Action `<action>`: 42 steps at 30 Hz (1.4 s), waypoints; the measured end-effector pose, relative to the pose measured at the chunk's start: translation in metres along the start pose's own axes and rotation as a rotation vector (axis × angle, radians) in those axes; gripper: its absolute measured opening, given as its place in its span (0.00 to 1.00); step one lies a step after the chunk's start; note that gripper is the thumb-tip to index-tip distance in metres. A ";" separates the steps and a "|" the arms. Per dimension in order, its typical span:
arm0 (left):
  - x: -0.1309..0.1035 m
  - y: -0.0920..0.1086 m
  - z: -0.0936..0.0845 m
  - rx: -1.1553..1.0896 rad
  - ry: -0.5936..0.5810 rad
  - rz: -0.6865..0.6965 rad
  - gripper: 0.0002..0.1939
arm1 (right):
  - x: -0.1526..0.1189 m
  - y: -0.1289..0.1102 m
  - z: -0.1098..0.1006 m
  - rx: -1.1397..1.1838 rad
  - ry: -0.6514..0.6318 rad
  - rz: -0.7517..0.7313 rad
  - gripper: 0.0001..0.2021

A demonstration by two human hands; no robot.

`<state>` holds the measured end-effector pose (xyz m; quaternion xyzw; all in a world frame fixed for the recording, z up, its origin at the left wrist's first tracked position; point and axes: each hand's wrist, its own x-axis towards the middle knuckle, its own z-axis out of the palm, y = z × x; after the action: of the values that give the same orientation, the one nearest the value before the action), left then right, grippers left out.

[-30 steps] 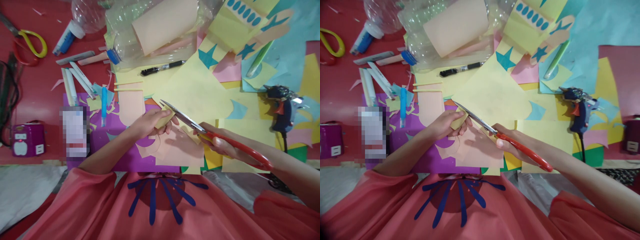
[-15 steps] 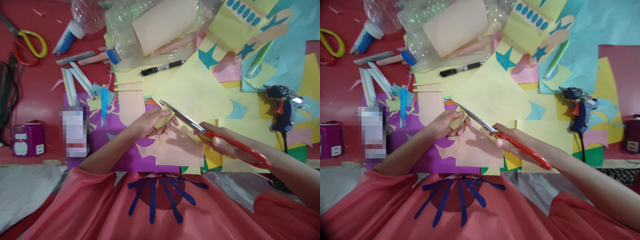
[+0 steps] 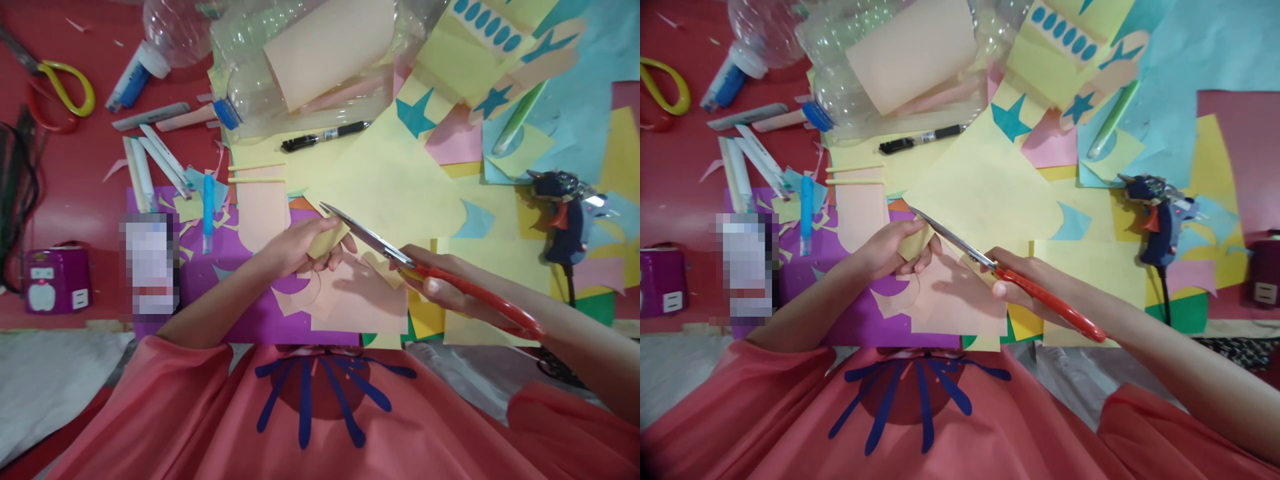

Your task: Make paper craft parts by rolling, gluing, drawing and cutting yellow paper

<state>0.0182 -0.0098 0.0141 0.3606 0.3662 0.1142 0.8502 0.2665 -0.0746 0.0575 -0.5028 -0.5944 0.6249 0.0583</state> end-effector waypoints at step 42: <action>0.006 -0.021 -0.010 0.265 0.410 0.237 0.25 | 0.102 -0.009 0.041 0.241 0.702 -0.514 0.04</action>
<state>0.0138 -0.0173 -0.0082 0.4785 0.4975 0.2347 0.6845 0.1834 -0.0319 -0.0008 -0.5100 -0.5670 0.4467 0.4678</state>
